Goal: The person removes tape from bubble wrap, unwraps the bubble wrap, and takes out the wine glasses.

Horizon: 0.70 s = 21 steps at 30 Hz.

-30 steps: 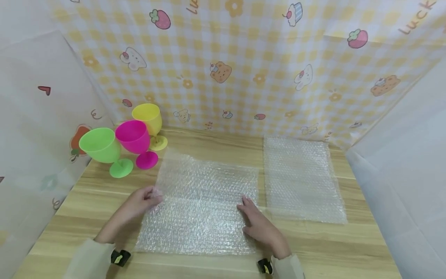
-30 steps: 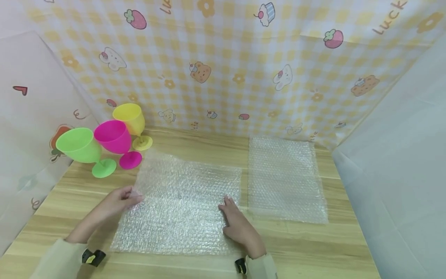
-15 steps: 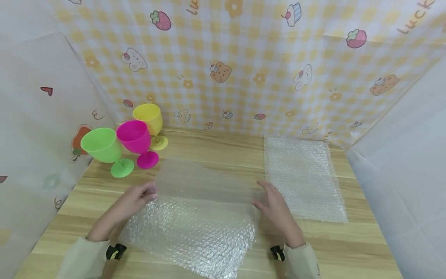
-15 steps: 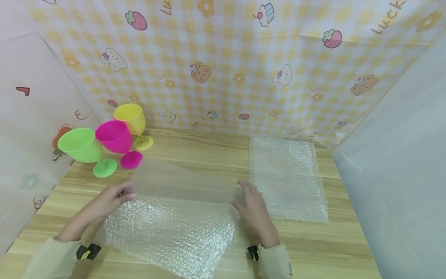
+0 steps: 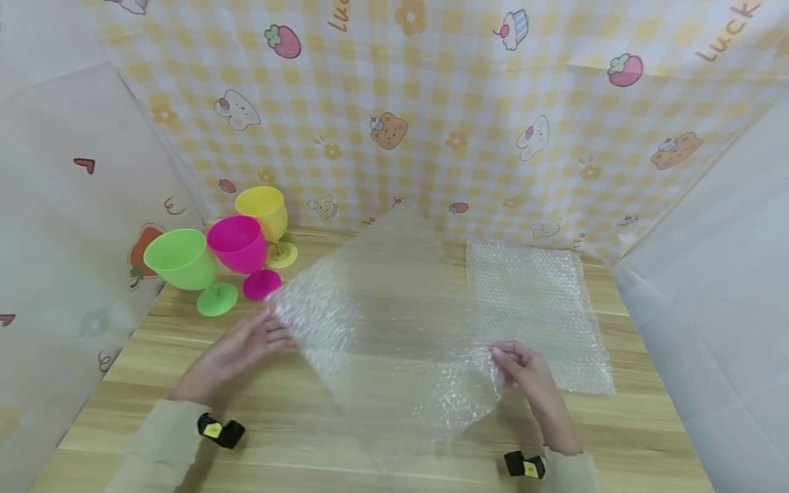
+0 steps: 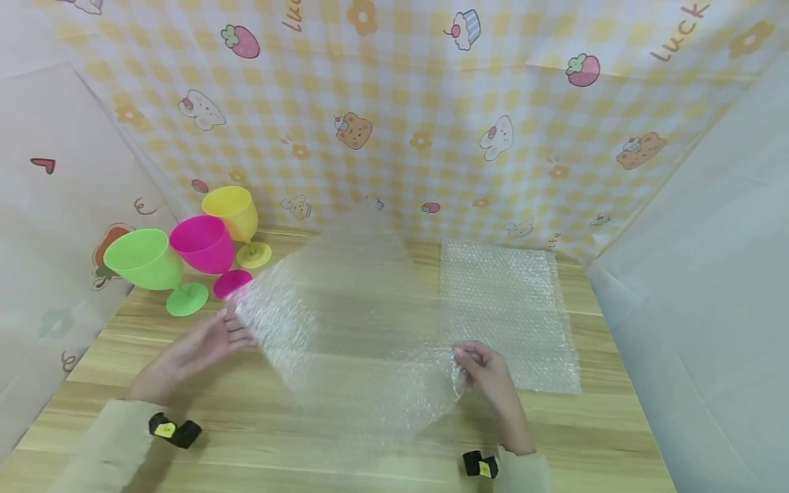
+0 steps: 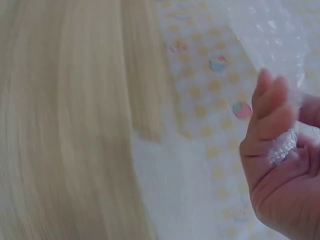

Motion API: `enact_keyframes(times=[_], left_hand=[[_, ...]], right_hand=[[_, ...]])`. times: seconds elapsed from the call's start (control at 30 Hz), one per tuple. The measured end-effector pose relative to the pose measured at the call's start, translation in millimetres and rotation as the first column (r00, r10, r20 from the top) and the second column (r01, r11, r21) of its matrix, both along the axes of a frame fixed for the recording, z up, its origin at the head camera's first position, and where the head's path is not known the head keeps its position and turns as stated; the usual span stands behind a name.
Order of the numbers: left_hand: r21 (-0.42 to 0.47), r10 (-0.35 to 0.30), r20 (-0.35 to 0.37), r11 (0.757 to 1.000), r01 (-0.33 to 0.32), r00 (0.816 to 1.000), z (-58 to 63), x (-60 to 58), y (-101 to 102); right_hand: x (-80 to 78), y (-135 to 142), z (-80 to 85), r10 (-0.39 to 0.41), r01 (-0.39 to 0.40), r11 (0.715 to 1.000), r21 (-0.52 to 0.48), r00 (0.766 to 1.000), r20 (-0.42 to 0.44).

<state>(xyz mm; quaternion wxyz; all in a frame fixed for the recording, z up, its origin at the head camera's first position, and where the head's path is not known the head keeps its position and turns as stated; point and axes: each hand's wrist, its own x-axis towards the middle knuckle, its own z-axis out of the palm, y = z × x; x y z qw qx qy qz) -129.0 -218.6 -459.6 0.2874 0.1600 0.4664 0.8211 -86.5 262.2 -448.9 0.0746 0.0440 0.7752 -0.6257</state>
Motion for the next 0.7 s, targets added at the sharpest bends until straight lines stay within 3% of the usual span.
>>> enact_keyframes(times=[0.03,0.1,0.13,0.23,0.37,0.47,0.57,0.7], left_hand=[[0.122,-0.076,0.043,0.990,0.070,0.996,-5.6,-1.1,11],[0.219,-0.174,0.061,0.963,0.157,0.983,-13.9,-2.2,41],[0.212,-0.200,0.054,0.960,0.185,0.978,-15.7,-0.9,58],[0.028,-0.208,0.027,0.978,0.207,0.978,-15.5,7.5,113],[-0.169,-0.151,0.012,0.974,0.151,0.988,-11.5,13.1,189],[-0.210,-0.099,0.009,0.973,0.099,0.995,-10.9,9.3,237],[-0.217,-0.037,0.042,0.975,0.046,0.998,-14.7,5.1,271],[-0.224,0.001,0.057,0.974,0.012,0.998,-21.6,-2.4,302]], right_hand=[[0.9,7,0.9,-0.026,0.027,0.998,-0.051,1.000,0.013],[2.7,20,1.9,-0.053,0.054,0.986,-0.160,0.999,0.010],[3.7,27,2.3,-0.065,0.065,0.977,-0.205,0.998,0.010],[6.0,46,4.4,-0.100,0.101,0.953,-0.286,0.995,0.017],[12.3,72,8.9,-0.177,0.183,0.922,-0.341,0.983,0.048],[18.5,95,10.5,-0.187,0.179,0.883,-0.433,0.982,0.025],[24.9,118,10.4,-0.168,0.140,0.812,-0.566,0.986,0.002],[32.7,139,9.2,-0.233,0.191,0.719,-0.668,0.972,0.027]])
